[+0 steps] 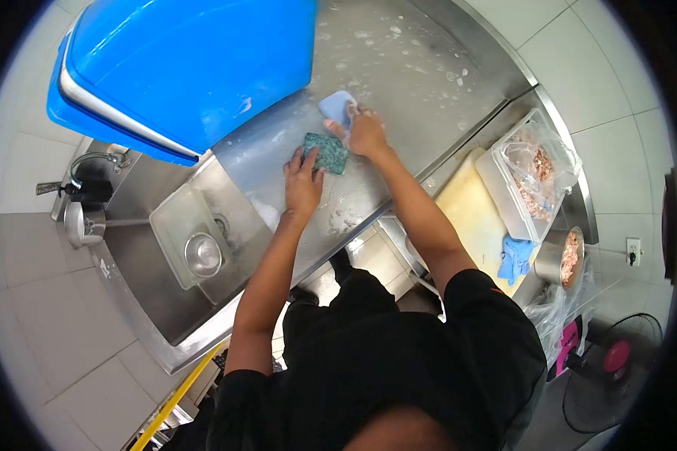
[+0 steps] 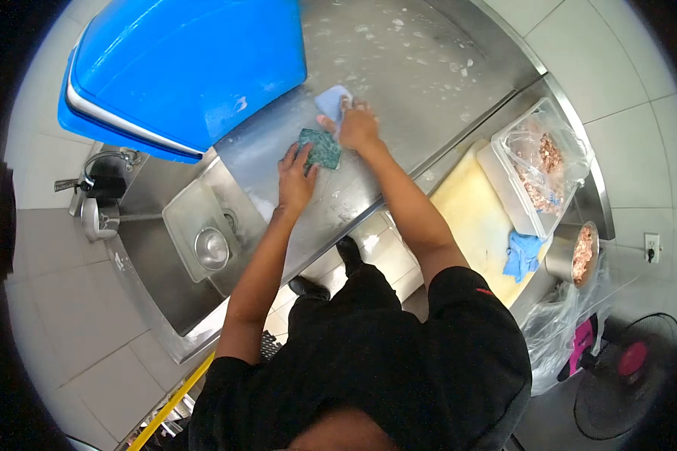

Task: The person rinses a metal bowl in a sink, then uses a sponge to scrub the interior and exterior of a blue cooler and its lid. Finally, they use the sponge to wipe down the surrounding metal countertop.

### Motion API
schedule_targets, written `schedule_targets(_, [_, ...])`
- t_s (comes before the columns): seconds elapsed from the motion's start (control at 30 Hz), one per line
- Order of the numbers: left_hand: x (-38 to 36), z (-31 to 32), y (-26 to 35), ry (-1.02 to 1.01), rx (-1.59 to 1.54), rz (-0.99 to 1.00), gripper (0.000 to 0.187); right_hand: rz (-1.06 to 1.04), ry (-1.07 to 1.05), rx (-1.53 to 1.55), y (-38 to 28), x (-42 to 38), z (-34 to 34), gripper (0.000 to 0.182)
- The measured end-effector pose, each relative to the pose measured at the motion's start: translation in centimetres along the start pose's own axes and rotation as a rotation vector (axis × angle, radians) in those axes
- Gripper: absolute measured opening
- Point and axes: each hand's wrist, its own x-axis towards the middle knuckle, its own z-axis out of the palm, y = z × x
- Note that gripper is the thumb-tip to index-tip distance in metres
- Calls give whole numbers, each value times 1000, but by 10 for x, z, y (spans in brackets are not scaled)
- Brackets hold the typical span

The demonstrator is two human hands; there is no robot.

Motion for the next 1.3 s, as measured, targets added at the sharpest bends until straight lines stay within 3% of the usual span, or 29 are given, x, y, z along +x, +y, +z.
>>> schedule_targets(0.07, [3,2,5,22,-26,0,55,-92,59,82,0,-5,2,64])
schedule_targets(0.1, [7,-7,18,59,68,86,56,-93,57,84,5,-1,2,64])
schedule_targets(0.17, [15,-11,24,98,168,175,57,-105,222,236,13,11,4,40])
schedule_targets(0.23, [19,-4,23,-81,282,237,54,-81,132,280,12,13,-7,31])
schedule_targets(0.27, [22,-1,21,-86,276,238,54,-62,46,324,13,13,-13,23])
schedule_targets(0.37, [38,1,9,16,267,290,39,-208,140,348,13,12,-16,18])
schedule_targets(0.43, [45,-6,-3,178,-157,0,27,-320,169,371,11,16,-9,19])
schedule_targets(0.47, [49,-10,-10,183,-143,-11,27,-422,200,383,10,16,-6,22])
schedule_targets(0.53, [55,-17,-25,27,-510,-401,26,-381,101,367,8,14,11,31])
schedule_targets(0.6, [54,-16,-33,-14,-472,-478,28,-347,15,335,-2,18,12,41])
schedule_targets(0.63, [53,-13,-36,-68,-441,-551,32,-250,-61,271,-9,20,6,55])
schedule_targets(0.67, [50,-10,-41,-62,-445,-555,32,-149,-139,204,-15,18,0,70])
schedule_targets(0.77, [40,-3,-48,-55,-567,-405,27,-226,-174,-78,-40,-2,-7,86])
schedule_targets(0.83, [33,-16,-49,-28,33,-75,25,-189,-200,-181,-46,-18,-4,101])
schedule_targets(0.9, [13,-30,-38,62,-1,-30,32,-133,-248,-148,-42,-14,-6,96])
schedule_targets(0.97, [-4,-33,-48,106,-33,26,40,-188,-148,-82,-22,-2,21,85])
schedule_targets(1.03, [-16,-44,-39,146,-81,-27,41,-269,-175,-21,-17,12,6,73])
schedule_targets(1.17, [-35,-64,-49,156,34,-26,42,-134,-140,-82,20,66,17,57])
schedule_targets(1.3, [-54,-88,-60,182,70,-145,47,78,35,-42,94,112,-33,54])
